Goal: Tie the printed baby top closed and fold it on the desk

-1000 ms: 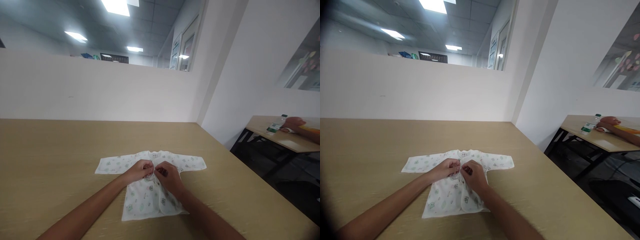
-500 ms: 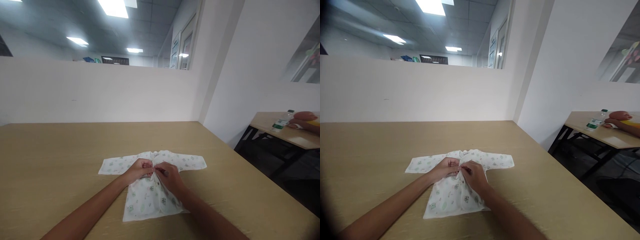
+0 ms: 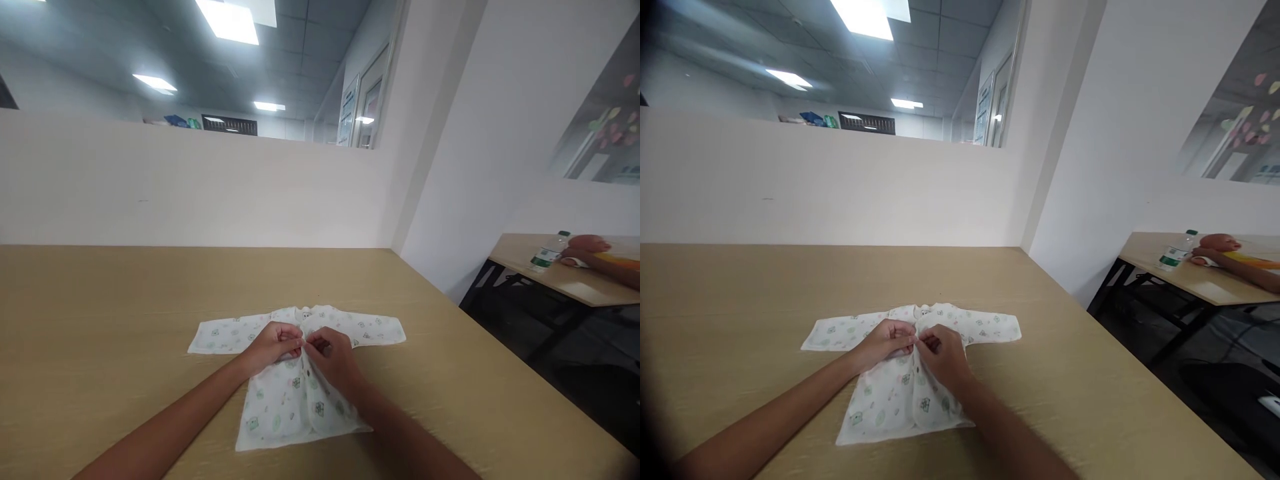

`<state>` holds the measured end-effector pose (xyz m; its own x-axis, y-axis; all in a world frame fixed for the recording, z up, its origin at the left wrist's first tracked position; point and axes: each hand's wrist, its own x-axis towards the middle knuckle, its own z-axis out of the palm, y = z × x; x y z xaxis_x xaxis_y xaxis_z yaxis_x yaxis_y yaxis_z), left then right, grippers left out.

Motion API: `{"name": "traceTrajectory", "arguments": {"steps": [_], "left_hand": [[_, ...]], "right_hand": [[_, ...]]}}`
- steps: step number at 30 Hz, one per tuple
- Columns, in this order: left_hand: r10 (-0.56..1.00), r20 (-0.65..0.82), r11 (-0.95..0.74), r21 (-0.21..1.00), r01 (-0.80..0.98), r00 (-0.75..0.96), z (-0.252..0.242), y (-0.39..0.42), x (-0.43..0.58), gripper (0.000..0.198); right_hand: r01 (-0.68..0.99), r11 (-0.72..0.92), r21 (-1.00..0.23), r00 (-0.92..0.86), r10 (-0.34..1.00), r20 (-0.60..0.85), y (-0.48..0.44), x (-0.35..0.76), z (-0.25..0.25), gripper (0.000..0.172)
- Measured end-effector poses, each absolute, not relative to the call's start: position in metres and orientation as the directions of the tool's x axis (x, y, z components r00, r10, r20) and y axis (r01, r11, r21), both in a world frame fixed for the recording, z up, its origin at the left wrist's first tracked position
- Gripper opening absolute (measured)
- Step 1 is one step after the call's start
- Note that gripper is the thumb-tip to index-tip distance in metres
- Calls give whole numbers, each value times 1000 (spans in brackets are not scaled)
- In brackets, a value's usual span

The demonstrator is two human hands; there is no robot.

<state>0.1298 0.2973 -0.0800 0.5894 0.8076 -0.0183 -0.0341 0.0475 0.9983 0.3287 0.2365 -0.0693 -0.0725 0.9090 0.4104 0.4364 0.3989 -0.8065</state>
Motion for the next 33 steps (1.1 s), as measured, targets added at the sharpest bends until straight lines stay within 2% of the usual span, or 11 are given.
{"name": "traceTrajectory", "arguments": {"steps": [3,9,12,14,16,18,24,33], "left_hand": [[815,-38,55,998,-11,578,-79,295,131,45],[813,-17,-12,999,47,582,-74,295,132,40],[812,61,-231,947,225,580,-72,295,130,28],[794,174,-426,843,328,583,-71,294,130,20],[760,291,-565,738,370,581,-72,293,130,17],[738,357,-627,676,387,573,-73,293,130,19],[776,355,-611,628,482,521,-80,298,125,19],[754,351,-649,532,544,555,-82,298,126,18]], "right_hand": [[453,354,-818,-79,930,359,239,330,-70,17],[476,306,-825,-154,952,264,243,338,-67,18],[548,323,-771,-208,946,249,243,341,-66,18],[609,351,-712,-236,936,260,244,342,-67,17],[648,384,-657,-246,923,296,246,344,-69,18],[654,414,-633,-263,909,323,249,347,-71,20],[651,433,-624,-283,900,331,250,355,-73,6],[656,482,-581,-323,875,361,246,355,-70,19]]}}
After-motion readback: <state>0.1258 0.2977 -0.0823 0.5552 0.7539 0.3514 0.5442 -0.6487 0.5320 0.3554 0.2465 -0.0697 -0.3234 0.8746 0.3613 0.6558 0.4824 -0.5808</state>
